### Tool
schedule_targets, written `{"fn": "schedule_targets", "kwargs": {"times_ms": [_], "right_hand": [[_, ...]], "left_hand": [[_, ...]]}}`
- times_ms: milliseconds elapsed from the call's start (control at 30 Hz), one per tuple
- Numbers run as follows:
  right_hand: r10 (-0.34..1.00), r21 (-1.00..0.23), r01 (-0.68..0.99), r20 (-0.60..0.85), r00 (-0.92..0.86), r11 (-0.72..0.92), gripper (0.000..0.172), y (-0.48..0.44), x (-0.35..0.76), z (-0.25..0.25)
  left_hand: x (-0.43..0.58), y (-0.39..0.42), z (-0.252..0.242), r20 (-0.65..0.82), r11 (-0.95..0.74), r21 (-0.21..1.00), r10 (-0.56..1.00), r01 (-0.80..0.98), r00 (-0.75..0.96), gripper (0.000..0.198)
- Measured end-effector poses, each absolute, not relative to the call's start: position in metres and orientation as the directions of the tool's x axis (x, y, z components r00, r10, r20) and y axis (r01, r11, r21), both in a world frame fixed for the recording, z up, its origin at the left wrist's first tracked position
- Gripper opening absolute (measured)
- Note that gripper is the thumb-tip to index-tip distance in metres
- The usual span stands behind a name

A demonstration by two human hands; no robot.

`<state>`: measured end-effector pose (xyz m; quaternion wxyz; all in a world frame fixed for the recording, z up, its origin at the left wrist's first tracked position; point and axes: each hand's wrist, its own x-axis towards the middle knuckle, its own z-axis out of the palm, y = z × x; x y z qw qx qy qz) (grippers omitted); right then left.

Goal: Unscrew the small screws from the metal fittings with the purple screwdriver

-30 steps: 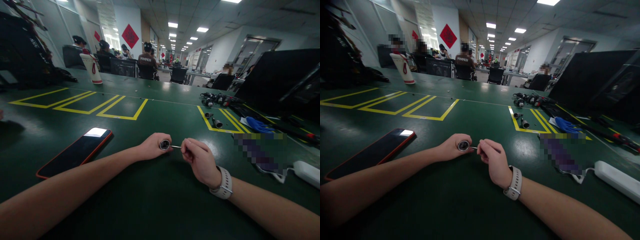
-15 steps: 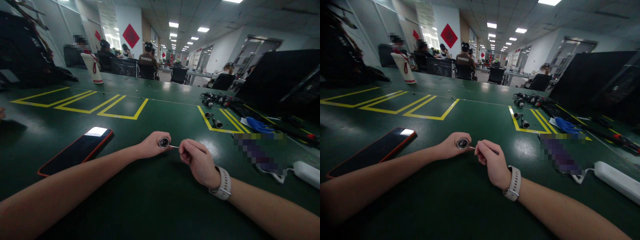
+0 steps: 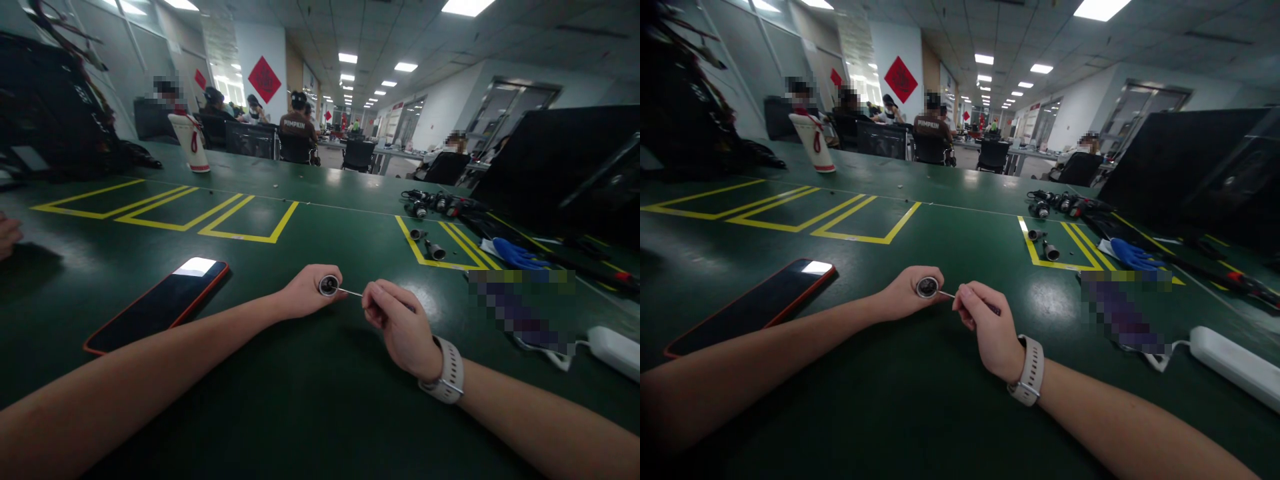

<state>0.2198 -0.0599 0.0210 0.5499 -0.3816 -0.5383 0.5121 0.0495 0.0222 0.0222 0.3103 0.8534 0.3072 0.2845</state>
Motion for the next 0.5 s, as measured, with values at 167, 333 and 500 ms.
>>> {"fn": "schedule_targets", "kwargs": {"times_ms": [167, 333, 500], "right_hand": [[0.958, -0.964, -0.053, 0.265, -0.108, 0.261, 0.029, -0.0603, 0.2211, 0.0191], [0.945, -0.954, 0.044, 0.285, -0.160, 0.296, 0.028, -0.0608, 0.2186, 0.0193], [0.946, -0.963, -0.033, 0.270, -0.180, 0.268, 0.026, -0.0601, 0.2169, 0.0175]], "left_hand": [[0.0496, 0.0220, 0.0219, 0.294, -0.618, 0.708, 0.699, 0.343, 0.652, 0.017], [0.0495, 0.0233, 0.0201, 0.322, -0.630, 0.710, 0.688, 0.314, 0.650, 0.018], [0.0487, 0.0247, 0.0199, 0.337, -0.599, 0.752, 0.707, 0.274, 0.622, 0.019]]}}
